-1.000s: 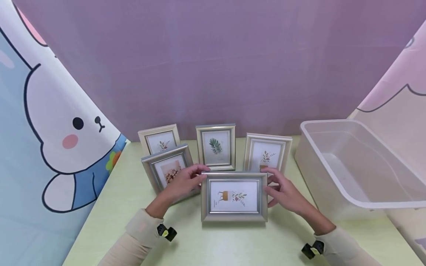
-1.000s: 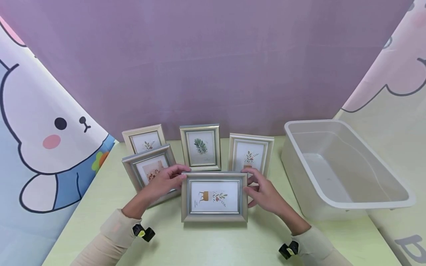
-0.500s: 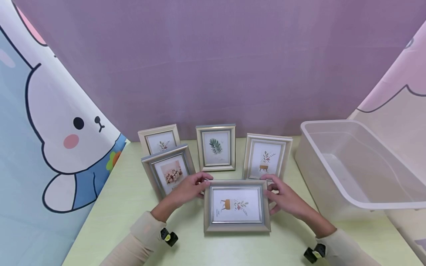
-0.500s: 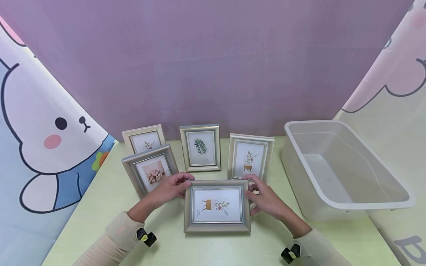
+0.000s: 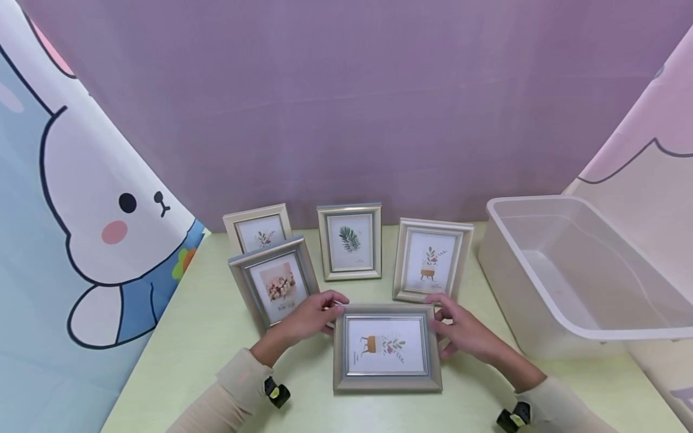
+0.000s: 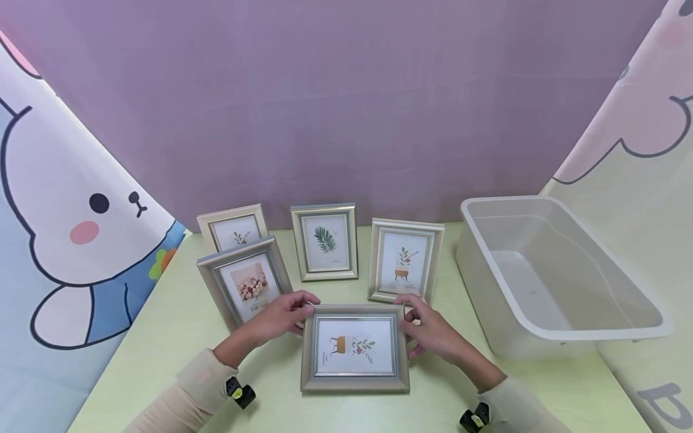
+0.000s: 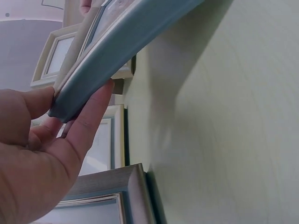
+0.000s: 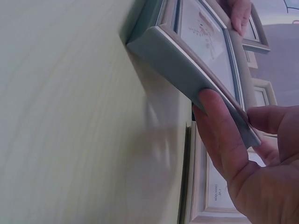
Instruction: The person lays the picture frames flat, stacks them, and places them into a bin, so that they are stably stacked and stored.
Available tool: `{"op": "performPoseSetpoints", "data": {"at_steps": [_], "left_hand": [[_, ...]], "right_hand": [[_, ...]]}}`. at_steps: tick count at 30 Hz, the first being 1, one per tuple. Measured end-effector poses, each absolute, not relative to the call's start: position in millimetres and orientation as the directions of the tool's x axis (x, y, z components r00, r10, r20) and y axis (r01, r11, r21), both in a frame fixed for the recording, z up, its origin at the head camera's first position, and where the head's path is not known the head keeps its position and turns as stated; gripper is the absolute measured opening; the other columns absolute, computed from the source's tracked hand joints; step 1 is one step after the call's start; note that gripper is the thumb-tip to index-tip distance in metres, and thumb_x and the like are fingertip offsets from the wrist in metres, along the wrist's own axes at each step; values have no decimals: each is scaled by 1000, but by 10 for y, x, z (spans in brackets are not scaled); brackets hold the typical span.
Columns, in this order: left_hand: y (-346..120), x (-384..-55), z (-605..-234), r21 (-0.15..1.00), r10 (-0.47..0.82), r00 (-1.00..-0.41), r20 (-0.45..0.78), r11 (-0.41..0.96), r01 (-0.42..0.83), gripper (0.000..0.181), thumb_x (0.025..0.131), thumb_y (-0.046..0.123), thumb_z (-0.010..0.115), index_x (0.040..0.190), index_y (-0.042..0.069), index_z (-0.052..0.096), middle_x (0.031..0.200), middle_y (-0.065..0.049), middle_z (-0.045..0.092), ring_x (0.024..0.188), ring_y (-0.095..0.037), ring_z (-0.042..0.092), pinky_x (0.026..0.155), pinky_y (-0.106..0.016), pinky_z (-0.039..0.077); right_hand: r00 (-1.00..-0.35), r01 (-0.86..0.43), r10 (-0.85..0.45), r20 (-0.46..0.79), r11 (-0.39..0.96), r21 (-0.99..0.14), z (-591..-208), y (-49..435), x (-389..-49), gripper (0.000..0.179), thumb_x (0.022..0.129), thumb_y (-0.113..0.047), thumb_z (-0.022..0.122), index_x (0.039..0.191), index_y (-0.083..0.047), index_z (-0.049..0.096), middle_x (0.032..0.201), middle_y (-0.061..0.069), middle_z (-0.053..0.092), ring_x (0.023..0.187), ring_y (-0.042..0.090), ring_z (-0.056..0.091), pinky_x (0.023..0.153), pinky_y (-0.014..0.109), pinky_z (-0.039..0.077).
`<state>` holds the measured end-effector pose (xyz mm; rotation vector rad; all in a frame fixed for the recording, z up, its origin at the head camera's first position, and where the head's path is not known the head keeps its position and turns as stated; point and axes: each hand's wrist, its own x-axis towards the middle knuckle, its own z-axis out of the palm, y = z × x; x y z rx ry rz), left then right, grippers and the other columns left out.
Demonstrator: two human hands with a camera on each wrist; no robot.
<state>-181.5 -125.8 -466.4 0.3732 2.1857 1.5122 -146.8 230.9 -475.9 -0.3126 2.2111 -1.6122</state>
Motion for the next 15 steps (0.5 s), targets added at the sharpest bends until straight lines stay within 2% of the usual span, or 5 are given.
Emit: {"op": "performPoseSetpoints", "data": {"at_steps": [8, 15], "left_hand": [[-1231, -1821, -4752, 921, 473, -846, -247, 385, -54, 25, 107, 16, 52, 128, 5, 60, 110, -15, 63, 91, -19, 68, 76, -37, 63], [-1170, -1829, -4782, 865, 454, -860, -232, 501, 32, 22, 106, 16, 53, 122, 6, 63, 103, -12, 67, 82, -18, 68, 70, -37, 63]], "right_hand": [[-913, 49, -363, -186, 355, -934, -4791, 2289, -1469, 40, 101, -8, 59, 139, -12, 46, 104, 21, 53, 78, 25, 66, 57, 46, 62], [-936, 36, -309, -170, 396, -917, -4849, 2256, -1497, 32, 98, -9, 64, 130, -8, 57, 104, 20, 56, 79, 24, 66, 57, 42, 63]]}}
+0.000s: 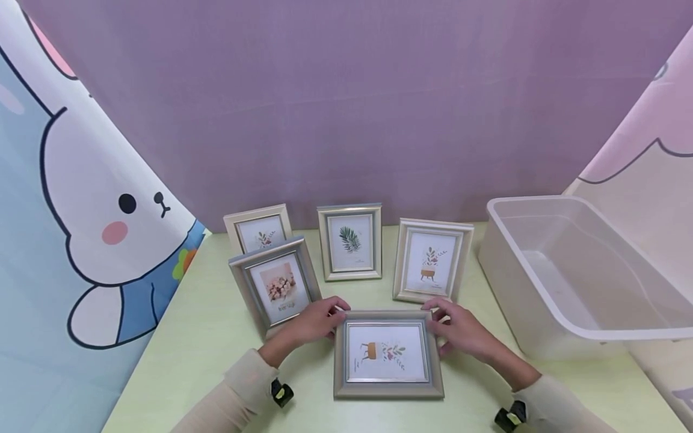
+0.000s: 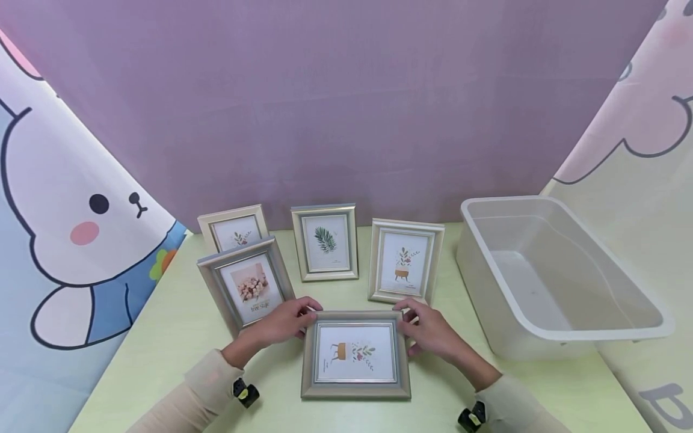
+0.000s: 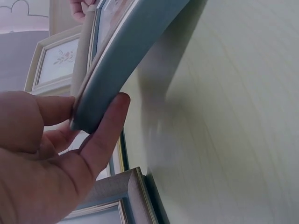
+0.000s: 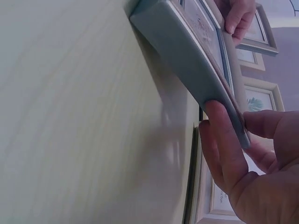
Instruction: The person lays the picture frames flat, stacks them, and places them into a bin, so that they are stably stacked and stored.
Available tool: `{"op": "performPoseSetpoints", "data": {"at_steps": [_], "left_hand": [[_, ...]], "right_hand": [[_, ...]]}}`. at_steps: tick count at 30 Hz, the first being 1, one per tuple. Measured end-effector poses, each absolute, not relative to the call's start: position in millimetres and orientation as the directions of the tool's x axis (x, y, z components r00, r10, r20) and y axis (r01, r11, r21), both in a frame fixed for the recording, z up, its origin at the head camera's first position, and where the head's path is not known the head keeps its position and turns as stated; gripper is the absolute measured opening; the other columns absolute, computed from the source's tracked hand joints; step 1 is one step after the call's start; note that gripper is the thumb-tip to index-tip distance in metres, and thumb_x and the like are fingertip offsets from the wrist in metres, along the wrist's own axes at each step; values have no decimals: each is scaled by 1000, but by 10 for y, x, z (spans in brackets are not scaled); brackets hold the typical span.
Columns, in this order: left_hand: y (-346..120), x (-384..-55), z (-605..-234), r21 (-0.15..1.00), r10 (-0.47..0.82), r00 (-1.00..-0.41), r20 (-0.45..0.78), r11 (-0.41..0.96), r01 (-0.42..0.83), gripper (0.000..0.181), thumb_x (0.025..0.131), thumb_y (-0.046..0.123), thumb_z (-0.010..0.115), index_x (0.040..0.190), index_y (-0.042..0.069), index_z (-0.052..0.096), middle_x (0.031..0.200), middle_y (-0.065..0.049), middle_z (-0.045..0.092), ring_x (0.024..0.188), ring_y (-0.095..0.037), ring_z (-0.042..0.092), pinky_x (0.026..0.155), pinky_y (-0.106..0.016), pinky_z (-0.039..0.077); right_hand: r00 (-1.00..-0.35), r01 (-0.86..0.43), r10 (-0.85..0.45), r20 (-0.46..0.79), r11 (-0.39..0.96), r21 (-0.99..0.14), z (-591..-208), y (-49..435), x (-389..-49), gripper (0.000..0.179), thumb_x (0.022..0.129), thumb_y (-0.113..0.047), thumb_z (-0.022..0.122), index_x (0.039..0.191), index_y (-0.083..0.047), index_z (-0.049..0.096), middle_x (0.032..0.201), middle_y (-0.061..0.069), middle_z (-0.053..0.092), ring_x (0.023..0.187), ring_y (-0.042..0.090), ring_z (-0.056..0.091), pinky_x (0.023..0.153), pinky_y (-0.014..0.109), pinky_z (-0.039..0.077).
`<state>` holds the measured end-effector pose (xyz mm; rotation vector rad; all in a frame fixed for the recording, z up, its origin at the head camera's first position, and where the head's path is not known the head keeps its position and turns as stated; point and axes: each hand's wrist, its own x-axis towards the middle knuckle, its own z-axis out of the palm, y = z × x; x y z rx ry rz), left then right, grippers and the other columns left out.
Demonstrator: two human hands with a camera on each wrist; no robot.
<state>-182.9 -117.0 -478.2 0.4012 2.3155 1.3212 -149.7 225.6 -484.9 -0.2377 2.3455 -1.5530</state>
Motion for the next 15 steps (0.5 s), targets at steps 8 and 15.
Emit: {"op": "performPoseSetpoints", "data": {"at_steps": [8, 15], "left_hand": [[-1096, -1818, -4846, 751, 464, -866, -186, 635, 179, 18, 104, 14, 54, 117, 8, 65, 95, -9, 72, 65, -14, 64, 60, -30, 55], [-1044, -1835, -4929, 570, 470, -876, -103, 750, 335, 20, 100, 15, 57, 112, 11, 73, 101, -6, 75, 88, -19, 67, 77, -36, 55]], "right_hand": [[-954, 39, -242, -175, 480, -876, -4889, 2234, -1506, 31, 92, -5, 69, 123, -8, 65, 103, 17, 60, 85, 24, 63, 59, 36, 63], [-956, 31, -229, -185, 546, -837, -4951, 2190, -1511, 29, 91, -3, 69, 120, -4, 67, 99, 15, 61, 78, 21, 64, 57, 32, 61]]}}
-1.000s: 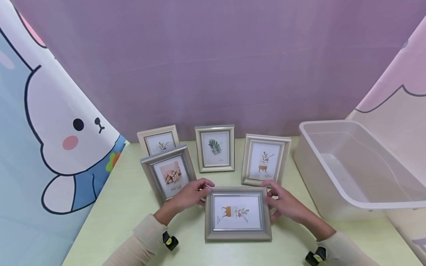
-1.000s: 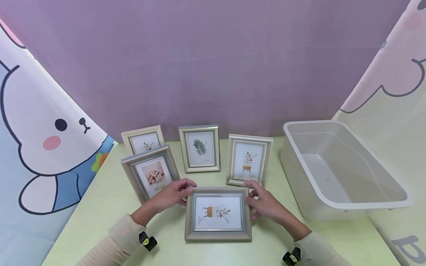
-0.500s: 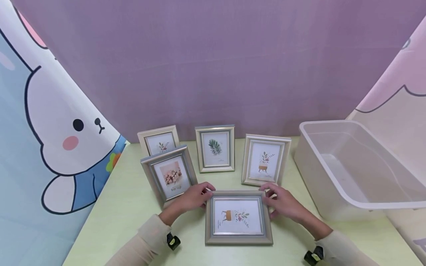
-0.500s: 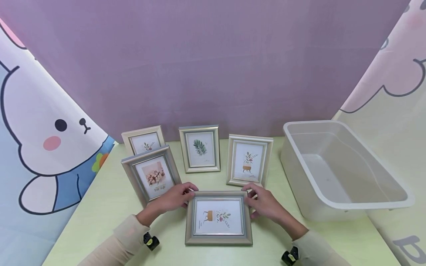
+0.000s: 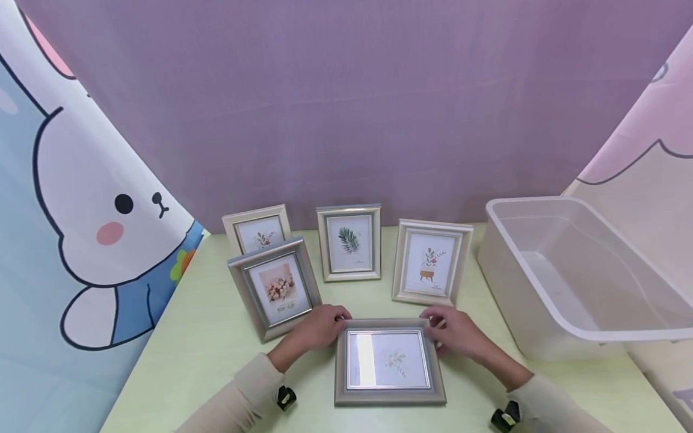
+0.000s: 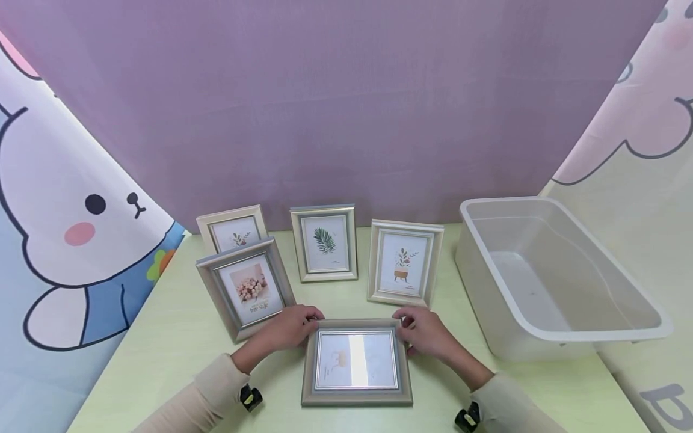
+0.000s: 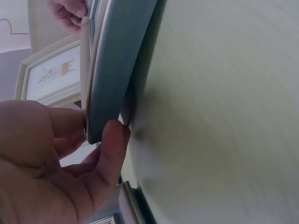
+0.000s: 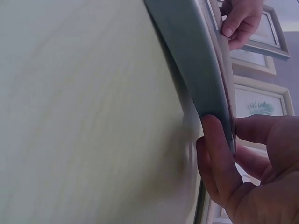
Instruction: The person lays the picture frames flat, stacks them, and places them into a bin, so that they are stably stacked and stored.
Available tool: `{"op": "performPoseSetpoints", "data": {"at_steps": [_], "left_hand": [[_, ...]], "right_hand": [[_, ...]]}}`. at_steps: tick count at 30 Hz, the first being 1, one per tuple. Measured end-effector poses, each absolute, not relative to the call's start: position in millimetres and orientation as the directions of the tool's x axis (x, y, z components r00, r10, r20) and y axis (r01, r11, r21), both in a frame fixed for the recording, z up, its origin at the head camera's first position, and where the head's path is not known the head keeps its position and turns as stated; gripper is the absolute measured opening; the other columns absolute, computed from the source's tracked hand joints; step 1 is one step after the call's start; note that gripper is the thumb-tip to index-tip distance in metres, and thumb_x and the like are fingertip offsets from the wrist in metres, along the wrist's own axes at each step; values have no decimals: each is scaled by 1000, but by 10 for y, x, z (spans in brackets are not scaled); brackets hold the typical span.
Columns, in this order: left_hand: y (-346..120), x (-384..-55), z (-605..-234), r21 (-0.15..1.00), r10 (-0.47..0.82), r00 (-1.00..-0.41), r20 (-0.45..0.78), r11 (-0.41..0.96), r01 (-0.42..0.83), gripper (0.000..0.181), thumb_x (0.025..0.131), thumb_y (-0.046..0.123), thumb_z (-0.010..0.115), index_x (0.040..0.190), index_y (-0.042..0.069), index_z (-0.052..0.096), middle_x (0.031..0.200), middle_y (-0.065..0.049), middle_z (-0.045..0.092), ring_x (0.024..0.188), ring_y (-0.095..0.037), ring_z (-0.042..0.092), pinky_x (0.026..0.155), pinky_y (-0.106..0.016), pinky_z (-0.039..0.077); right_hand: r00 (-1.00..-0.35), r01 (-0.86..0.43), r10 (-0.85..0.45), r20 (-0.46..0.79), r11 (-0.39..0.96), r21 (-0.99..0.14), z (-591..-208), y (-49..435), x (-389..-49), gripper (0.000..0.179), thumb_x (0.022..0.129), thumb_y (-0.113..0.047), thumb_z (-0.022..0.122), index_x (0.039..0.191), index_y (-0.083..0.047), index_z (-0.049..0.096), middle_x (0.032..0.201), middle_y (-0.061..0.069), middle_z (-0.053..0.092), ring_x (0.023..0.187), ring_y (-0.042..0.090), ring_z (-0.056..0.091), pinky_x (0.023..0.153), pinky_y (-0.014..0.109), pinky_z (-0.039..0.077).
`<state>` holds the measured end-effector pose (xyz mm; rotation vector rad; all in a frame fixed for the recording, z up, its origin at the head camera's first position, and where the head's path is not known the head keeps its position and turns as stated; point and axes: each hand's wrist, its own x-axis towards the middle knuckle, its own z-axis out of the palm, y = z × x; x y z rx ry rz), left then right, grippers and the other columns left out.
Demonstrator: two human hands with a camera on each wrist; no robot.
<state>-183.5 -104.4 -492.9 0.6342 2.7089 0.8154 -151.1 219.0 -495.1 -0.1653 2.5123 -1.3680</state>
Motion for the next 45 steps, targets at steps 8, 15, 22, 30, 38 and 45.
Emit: {"op": "performPoseSetpoints", "data": {"at_steps": [8, 15, 22, 30, 38, 45], "left_hand": [[-1002, -1823, -5003, 493, 470, -882, -38, 776, 392, 17, 97, 12, 63, 106, 9, 77, 96, -6, 75, 90, -21, 66, 81, -38, 55], [-987, -1795, -5041, 461, 475, -880, 8, 779, 425, 14, 96, 10, 66, 104, 8, 77, 92, -5, 72, 85, -19, 65, 76, -35, 55], [-989, -1794, -4999, 476, 466, -885, -14, 781, 404, 16, 96, 10, 65, 107, 7, 76, 95, -7, 72, 86, -18, 64, 75, -34, 55], [-976, -1816, -4853, 520, 434, -899, -62, 783, 342, 21, 96, 12, 63, 114, 8, 74, 105, -11, 71, 95, -25, 66, 80, -40, 57], [-904, -1891, -4706, 552, 456, -890, -13, 746, 374, 23, 98, 12, 66, 119, 8, 72, 114, -12, 73, 103, -28, 70, 87, -43, 59], [-771, -1973, -4669, 689, 492, -870, 41, 617, 381, 29, 99, 11, 64, 127, 7, 66, 125, -17, 69, 107, -30, 70, 90, -44, 59]], "right_hand": [[-960, -50, -244, -137, 630, -775, -5026, 2158, -1529, 29, 90, -3, 70, 119, 2, 68, 85, 7, 63, 60, 16, 63, 51, 26, 54], [-955, -54, -257, -146, 636, -769, -5062, 2158, -1538, 32, 90, -4, 70, 122, 2, 67, 83, 5, 61, 59, 15, 63, 51, 25, 55], [-952, -54, -265, -152, 635, -770, -5033, 2159, -1529, 34, 91, -5, 69, 124, 3, 65, 85, 7, 62, 60, 15, 64, 52, 25, 56], [-966, -90, -237, -102, 682, -726, -4892, 2159, -1588, 35, 92, -4, 67, 127, 2, 65, 91, 8, 66, 65, 14, 64, 52, 25, 54], [-967, -189, -255, 9, 693, -696, -4679, 2189, -1714, 32, 93, -5, 67, 124, 2, 66, 96, 12, 71, 70, 19, 68, 52, 23, 54], [-951, -307, -251, 178, 740, -598, -4437, 2165, -1850, 28, 91, -4, 70, 119, 2, 70, 92, 9, 74, 76, 16, 69, 63, 25, 55]]}}
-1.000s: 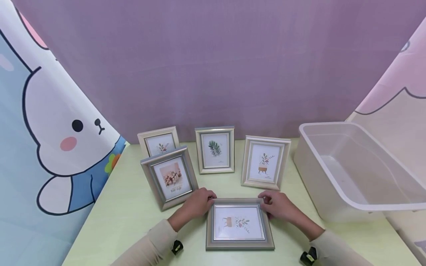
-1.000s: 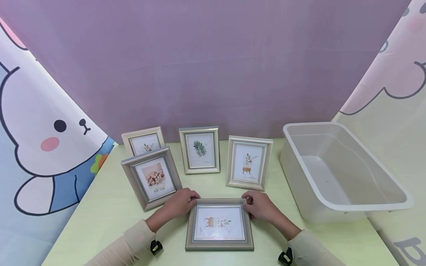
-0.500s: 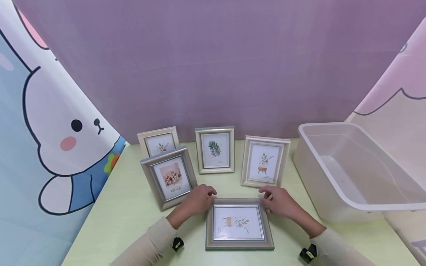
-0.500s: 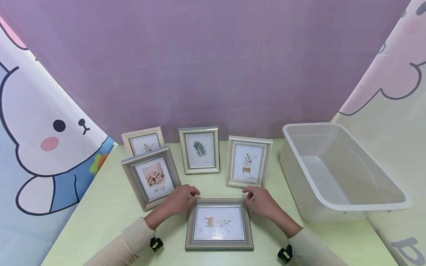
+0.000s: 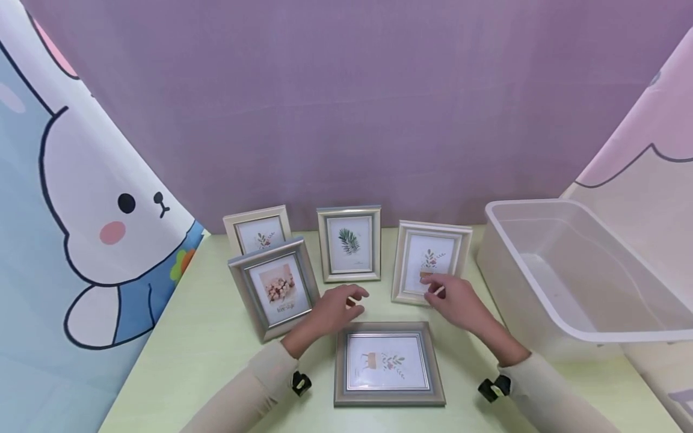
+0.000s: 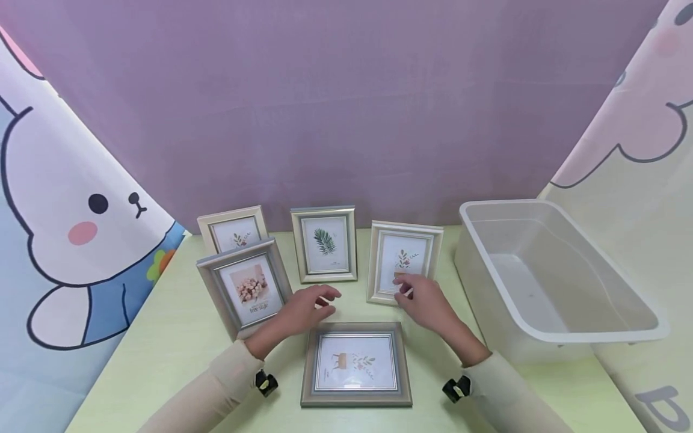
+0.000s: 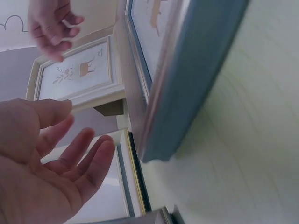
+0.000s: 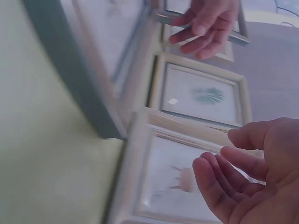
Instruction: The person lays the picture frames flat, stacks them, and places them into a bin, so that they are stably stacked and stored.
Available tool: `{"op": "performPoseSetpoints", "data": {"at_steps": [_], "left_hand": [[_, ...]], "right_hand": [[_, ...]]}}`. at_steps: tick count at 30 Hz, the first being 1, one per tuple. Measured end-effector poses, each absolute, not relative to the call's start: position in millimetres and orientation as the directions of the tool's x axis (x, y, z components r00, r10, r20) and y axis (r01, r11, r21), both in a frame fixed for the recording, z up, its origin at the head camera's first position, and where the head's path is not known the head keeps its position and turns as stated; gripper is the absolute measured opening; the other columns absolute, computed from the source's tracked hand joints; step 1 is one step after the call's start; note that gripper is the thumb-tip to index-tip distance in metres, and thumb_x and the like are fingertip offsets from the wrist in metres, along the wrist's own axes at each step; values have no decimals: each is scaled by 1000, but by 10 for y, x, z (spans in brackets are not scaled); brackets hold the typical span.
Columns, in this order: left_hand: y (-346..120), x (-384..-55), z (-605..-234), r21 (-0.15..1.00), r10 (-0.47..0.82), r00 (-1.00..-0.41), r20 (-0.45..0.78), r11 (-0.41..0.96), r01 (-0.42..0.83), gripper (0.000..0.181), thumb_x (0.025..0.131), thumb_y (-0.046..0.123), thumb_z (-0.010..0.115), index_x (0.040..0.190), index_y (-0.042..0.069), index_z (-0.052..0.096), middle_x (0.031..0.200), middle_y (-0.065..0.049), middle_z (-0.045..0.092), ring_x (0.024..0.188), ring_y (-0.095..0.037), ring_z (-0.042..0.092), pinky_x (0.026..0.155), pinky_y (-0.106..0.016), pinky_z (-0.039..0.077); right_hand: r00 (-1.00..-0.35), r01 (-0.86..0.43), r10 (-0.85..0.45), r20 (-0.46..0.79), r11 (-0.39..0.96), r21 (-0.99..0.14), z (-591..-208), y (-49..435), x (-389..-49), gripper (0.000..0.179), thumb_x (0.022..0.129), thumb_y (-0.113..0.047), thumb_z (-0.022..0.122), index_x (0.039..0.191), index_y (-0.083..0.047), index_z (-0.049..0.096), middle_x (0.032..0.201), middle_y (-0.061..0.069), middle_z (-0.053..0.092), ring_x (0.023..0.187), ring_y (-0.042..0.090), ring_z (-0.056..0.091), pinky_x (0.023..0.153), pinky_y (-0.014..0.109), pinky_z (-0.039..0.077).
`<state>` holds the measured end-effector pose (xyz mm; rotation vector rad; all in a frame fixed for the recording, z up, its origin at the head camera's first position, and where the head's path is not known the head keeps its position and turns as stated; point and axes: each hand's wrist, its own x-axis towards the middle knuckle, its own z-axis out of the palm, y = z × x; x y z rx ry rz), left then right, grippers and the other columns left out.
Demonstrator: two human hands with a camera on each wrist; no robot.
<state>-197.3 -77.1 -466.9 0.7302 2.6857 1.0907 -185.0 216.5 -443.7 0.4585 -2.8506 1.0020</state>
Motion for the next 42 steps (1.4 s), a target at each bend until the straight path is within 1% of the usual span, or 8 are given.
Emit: {"op": "performPoseSetpoints", "data": {"at_steps": [4, 9, 12, 17, 23, 27, 33, 42], "left_hand": [[-628, -2052, -4683, 762, 452, -891, 45, 561, 323, 34, 99, 12, 65, 132, 7, 61, 129, -19, 67, 114, -33, 68, 97, -45, 57], [-448, -2154, -4700, 828, 406, -911, 74, 485, 283, 36, 97, 11, 68, 132, 6, 60, 129, -18, 67, 118, -36, 67, 101, -45, 56], [-347, -2195, -4717, 849, 376, -922, 89, 455, 268, 35, 96, 12, 69, 131, 8, 61, 129, -14, 67, 119, -37, 66, 101, -43, 56], [-193, -2281, -4713, 894, 300, -953, 42, 415, 170, 39, 96, 16, 71, 133, 12, 60, 133, -11, 64, 124, -34, 64, 97, -38, 58], [-29, -2383, -4725, 939, 237, -971, -20, 339, 63, 42, 94, 17, 73, 133, 8, 59, 138, -16, 61, 125, -33, 63, 93, -37, 60], [63, -2434, -4733, 949, 217, -976, -30, 312, 40, 38, 93, 16, 73, 128, 8, 60, 136, -15, 62, 124, -35, 63, 97, -39, 58], [132, -2524, -4793, 947, 207, -978, -17, 316, 51, 32, 92, 17, 73, 122, 11, 61, 131, -12, 66, 115, -28, 68, 96, -36, 58], [167, -2540, -4856, 935, 166, -986, -5, 351, 55, 24, 92, 12, 73, 112, 12, 61, 115, -9, 73, 97, -19, 71, 74, -24, 58]], "right_hand": [[-938, -338, -217, 271, 746, -573, -4262, 2164, -1943, 25, 91, -4, 71, 114, 1, 72, 90, 9, 74, 77, 20, 71, 63, 26, 56], [-909, -384, -200, 366, 742, -550, -4027, 2142, -2087, 22, 91, -2, 68, 113, 3, 71, 91, 15, 73, 79, 26, 72, 67, 37, 61], [-873, -426, -185, 451, 739, -522, -3918, 2118, -2190, 20, 91, 1, 67, 109, 4, 71, 91, 18, 72, 79, 29, 72, 71, 43, 62], [-823, -452, -154, 547, 760, -467, -3768, 2076, -2346, 15, 90, 0, 67, 104, 3, 73, 95, 21, 72, 86, 34, 68, 78, 48, 59], [-870, -388, -181, 459, 827, -407, -3623, 2040, -2537, 22, 93, -12, 69, 113, -2, 73, 119, 23, 69, 117, 43, 59, 105, 61, 44], [-908, -363, -233, 347, 851, -379, -3575, 2011, -2650, 28, 95, -18, 69, 120, -5, 71, 128, 23, 67, 128, 46, 54, 113, 62, 38], [-923, -361, -278, 266, 865, -349, -3616, 1980, -2751, 29, 96, -19, 71, 123, -7, 71, 132, 20, 67, 129, 45, 54, 112, 63, 39], [-931, -332, -251, 266, 884, -330, -3697, 1960, -2767, 28, 98, -19, 67, 125, -12, 70, 131, 19, 67, 123, 43, 59, 106, 61, 46]]}}
